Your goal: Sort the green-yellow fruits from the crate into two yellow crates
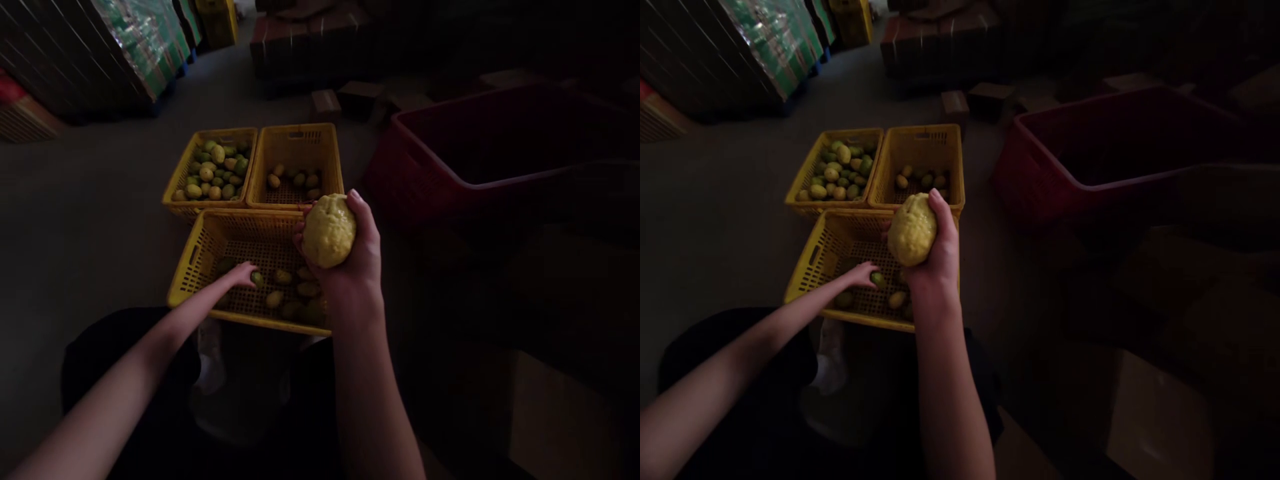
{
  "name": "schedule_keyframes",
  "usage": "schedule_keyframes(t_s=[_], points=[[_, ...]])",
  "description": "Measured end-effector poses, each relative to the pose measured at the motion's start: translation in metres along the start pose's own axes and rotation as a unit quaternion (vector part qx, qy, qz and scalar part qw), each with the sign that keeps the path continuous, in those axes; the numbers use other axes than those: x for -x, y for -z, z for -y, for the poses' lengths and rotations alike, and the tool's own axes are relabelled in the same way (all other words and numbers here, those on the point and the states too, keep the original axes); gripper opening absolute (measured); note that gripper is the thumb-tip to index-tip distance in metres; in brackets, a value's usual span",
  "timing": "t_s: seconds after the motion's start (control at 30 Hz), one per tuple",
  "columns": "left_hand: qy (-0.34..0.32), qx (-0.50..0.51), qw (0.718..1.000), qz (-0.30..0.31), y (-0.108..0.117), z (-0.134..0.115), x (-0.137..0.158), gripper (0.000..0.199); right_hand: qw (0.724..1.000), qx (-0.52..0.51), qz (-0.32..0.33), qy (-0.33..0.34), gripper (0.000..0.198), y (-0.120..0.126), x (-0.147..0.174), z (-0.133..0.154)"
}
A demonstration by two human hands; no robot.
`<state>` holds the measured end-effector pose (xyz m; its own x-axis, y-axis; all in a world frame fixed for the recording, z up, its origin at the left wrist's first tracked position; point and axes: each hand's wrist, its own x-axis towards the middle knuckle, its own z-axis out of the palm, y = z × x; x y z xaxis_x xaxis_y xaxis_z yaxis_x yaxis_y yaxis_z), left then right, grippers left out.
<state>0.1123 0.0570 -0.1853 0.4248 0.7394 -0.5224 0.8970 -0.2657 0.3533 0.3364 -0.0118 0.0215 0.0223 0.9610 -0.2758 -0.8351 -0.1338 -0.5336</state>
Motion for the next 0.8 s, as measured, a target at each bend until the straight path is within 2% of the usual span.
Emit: schedule_keyframes(t_s=[0.07, 0.13, 0.23, 0.3, 0.4, 0.47, 0.57, 0.63, 0.7, 0.73, 0.8], points=[[-0.006, 0.048, 0.998, -0.029, 0.034, 0.004, 0.008, 0.055, 1.0, -0.008, 0.001, -0.001, 0.021, -0.001, -0.002, -0.003], [-0.04, 0.178, 0.982, -0.05, 0.073, 0.0, 0.025, 0.062, 1.0, -0.008, -0.008, 0.004, 0.02, -0.004, -0.005, -0.008], [-0.111, 0.378, 0.917, -0.054, 0.12, -0.015, 0.069, 0.072, 1.0, 0.011, -0.027, 0.004, 0.017, -0.009, -0.009, -0.021], [-0.127, 0.5, 0.854, -0.07, 0.136, -0.029, 0.103, 0.072, 0.998, 0.034, -0.042, -0.016, 0.017, -0.013, -0.011, -0.031], [-0.15, 0.652, 0.738, -0.091, 0.139, -0.047, 0.145, 0.067, 0.995, 0.075, -0.045, -0.057, 0.017, -0.021, -0.007, -0.046], [-0.176, 0.75, 0.63, -0.095, 0.135, -0.055, 0.161, 0.066, 0.992, 0.09, -0.044, -0.08, 0.016, -0.025, -0.002, -0.053], [-0.204, 0.864, 0.455, -0.059, 0.128, -0.058, 0.168, 0.054, 0.99, 0.089, -0.054, -0.092, 0.012, -0.03, 0.007, -0.06], [-0.192, 0.906, 0.374, -0.039, 0.125, -0.057, 0.165, 0.047, 0.992, 0.08, -0.061, -0.074, 0.009, -0.031, 0.012, -0.061], [-0.167, 0.928, 0.33, -0.055, 0.122, -0.054, 0.16, 0.042, 0.994, 0.073, -0.069, -0.045, 0.007, -0.033, 0.016, -0.061], [-0.16, 0.931, 0.32, -0.072, 0.121, -0.052, 0.157, 0.039, 0.994, 0.071, -0.074, -0.035, 0.008, -0.033, 0.017, -0.06], [-0.166, 0.927, 0.318, -0.107, 0.119, -0.05, 0.151, 0.033, 0.993, 0.064, -0.095, -0.022, 0.007, -0.034, 0.016, -0.06]])
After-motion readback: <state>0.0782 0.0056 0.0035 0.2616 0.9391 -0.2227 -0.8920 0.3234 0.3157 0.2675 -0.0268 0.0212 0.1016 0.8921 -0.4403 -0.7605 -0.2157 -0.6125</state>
